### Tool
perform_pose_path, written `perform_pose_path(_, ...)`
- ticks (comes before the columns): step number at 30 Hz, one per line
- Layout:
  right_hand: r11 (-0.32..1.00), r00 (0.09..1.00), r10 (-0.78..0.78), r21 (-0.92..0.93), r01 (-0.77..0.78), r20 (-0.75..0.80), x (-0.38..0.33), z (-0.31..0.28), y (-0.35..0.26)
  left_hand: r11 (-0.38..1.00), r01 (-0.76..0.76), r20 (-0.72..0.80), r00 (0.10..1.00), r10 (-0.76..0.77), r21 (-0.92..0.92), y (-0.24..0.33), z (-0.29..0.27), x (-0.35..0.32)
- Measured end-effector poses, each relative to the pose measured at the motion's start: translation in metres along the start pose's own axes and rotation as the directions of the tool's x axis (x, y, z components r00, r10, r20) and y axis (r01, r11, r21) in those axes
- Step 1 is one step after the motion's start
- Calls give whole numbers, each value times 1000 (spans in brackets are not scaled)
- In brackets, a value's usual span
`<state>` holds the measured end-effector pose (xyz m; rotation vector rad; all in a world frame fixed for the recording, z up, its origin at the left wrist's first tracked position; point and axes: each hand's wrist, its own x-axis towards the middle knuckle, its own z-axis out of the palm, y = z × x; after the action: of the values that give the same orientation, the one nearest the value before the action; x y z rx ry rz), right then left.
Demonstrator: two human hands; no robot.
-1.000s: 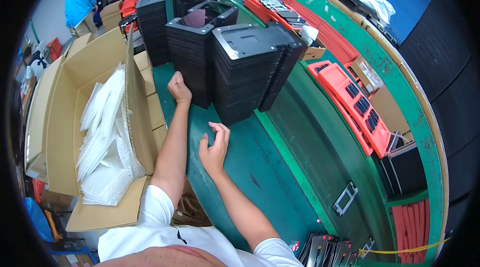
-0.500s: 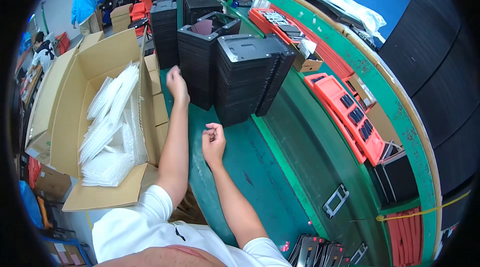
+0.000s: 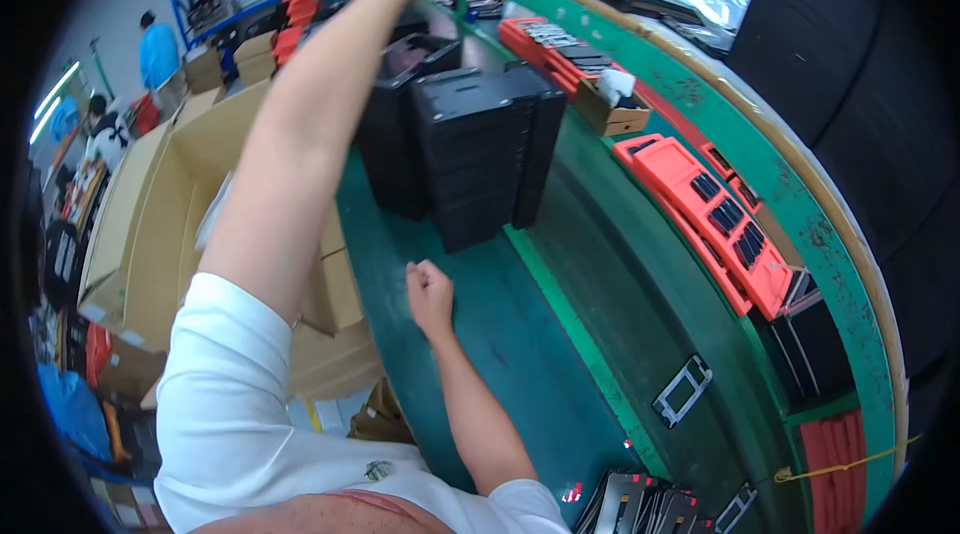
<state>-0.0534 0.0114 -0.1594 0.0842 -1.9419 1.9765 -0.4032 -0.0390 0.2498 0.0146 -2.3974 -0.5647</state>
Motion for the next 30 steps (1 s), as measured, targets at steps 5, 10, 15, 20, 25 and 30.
perform_pose_path(5,1000,1000,-2,-14,2,10,-8,6,-2,922,141,502,804,-320,361,-150,14,57)
perform_pose_path(10,988,995,37,-153,-22,94,-5,17,-24,852,494,561,662,-497,172,-183,66,48)
perform_pose_path(15,987,997,47,-155,-37,61,2,12,-19,882,436,569,685,-455,180,-159,80,43)
perform_pose_path(20,996,994,42,-88,-33,97,3,17,-16,902,367,549,716,-431,228,-182,85,61)
perform_pose_path(25,998,995,50,-49,-46,91,-1,12,-14,908,253,562,719,-408,335,-156,78,61)
perform_pose_path(30,998,994,48,-32,-45,97,-2,16,-14,915,234,559,732,-389,330,-166,72,59)
